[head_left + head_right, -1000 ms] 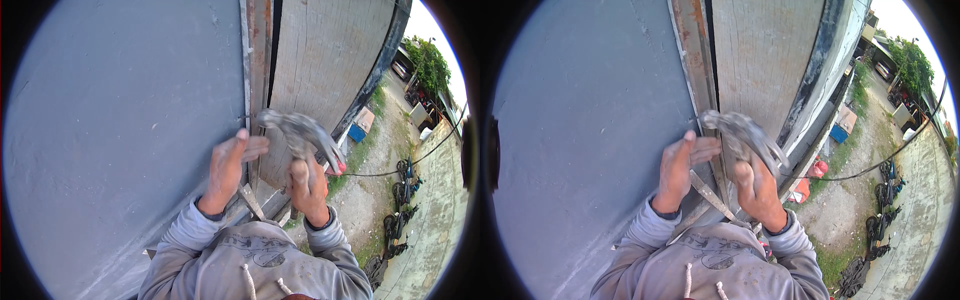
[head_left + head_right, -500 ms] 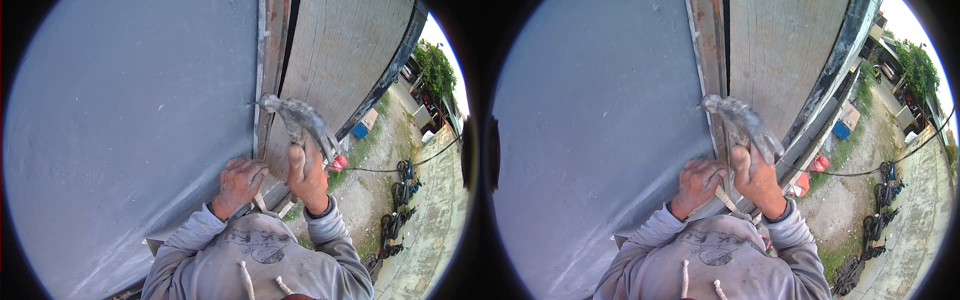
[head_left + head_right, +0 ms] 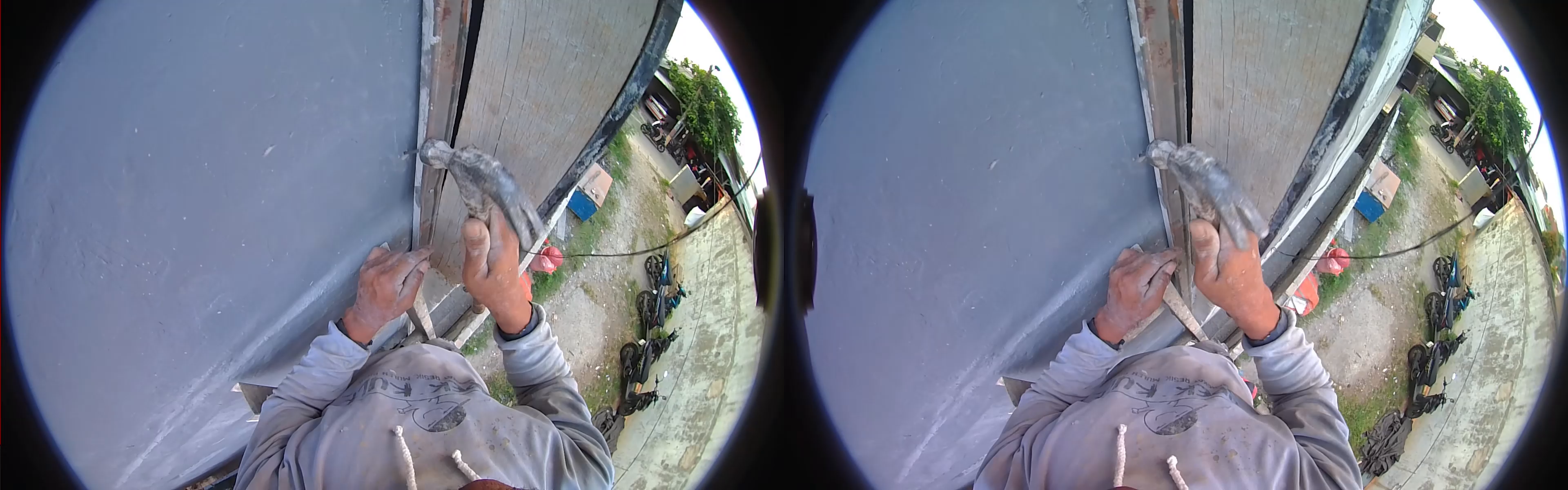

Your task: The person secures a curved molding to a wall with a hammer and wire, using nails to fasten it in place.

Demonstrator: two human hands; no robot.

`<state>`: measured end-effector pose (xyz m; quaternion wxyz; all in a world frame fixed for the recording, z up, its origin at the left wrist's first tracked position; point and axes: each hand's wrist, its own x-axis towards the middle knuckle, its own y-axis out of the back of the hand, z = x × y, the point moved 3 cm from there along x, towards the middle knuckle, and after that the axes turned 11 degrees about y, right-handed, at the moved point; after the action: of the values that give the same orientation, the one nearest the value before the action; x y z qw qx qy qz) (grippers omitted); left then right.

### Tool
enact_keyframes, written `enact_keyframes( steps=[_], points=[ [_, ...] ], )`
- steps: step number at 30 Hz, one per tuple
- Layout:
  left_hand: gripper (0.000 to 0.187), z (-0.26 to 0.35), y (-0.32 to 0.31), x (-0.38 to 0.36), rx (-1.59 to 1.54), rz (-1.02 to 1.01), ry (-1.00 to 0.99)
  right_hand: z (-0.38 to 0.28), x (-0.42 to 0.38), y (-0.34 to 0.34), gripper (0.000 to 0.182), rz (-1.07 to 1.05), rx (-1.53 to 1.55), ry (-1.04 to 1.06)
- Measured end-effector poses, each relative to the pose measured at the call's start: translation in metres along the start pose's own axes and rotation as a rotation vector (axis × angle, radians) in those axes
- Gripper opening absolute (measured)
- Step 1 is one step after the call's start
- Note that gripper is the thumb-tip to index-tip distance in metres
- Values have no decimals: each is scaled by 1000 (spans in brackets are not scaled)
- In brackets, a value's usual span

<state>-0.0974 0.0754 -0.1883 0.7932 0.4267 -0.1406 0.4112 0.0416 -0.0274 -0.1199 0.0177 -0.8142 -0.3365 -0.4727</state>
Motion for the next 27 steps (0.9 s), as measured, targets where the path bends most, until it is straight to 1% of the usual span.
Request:
enact_keyframes(
  steps=[1,2,3,5,6,7,9,10,11,13,14,15,17,18,19,21,22,23,25,26,27],
  points=[
    [22,1,-1,-3,-2,-4,-7,1,1,-1,61,-71,-114,-59],
    [21,0,-1,0,-5,16,-23,-2,0,4,57,-30,-8,-68],
    [20,-1,-1,0,-7,24,-30,-3,0,2,57,-25,-7,-61],
    [20,-3,-2,2,9,40,-28,-5,-6,2,51,92,124,71],
    [19,-3,-3,-1,24,49,-26,-4,-3,-5,49,96,-90,204],
    [19,-2,-5,-4,17,36,-29,-4,-2,-4,49,101,-99,194],
    [18,-2,-5,-2,50,75,-54,-9,6,-2,49,-16,-92,92],
    [18,-3,-5,2,51,81,-66,-12,1,3,47,-44,-55,27],
    [17,-4,-5,0,39,72,-51,-18,1,2,47,-43,-57,23],
    [16,-4,-4,-3,24,70,-23,-29,1,0,49,72,15,101],
    [15,-3,-2,-2,15,57,-35,-21,0,-5,52,50,-75,134],
    [15,-1,-1,0,6,46,-54,-16,2,-8,52,53,-77,131],
    [14,0,-2,-1,-18,33,-59,-8,6,-11,55,-4,-47,-10],
    [14,-1,-1,1,-33,28,-57,-9,2,-7,54,9,61,-101],
    [14,-2,-2,6,-29,40,-56,-15,2,-3,54,2,66,-91],
    [15,-8,1,-1,-84,60,-100,-28,-13,-2,55,87,234,-138],
    [15,-13,2,-2,-82,50,-72,-21,-22,0,55,127,225,-98],
    [16,-13,4,0,-107,-5,-71,-22,-28,-2,55,116,231,-132],
    [17,-14,5,-2,-143,-78,-43,-30,-36,-2,55,173,305,-60],
    [17,-15,5,-1,-190,-73,-13,-25,-47,-3,52,139,352,-140],
    [18,-15,7,-1,-234,-68,11,-22,-55,-6,52,135,352,-158]
  ],
)
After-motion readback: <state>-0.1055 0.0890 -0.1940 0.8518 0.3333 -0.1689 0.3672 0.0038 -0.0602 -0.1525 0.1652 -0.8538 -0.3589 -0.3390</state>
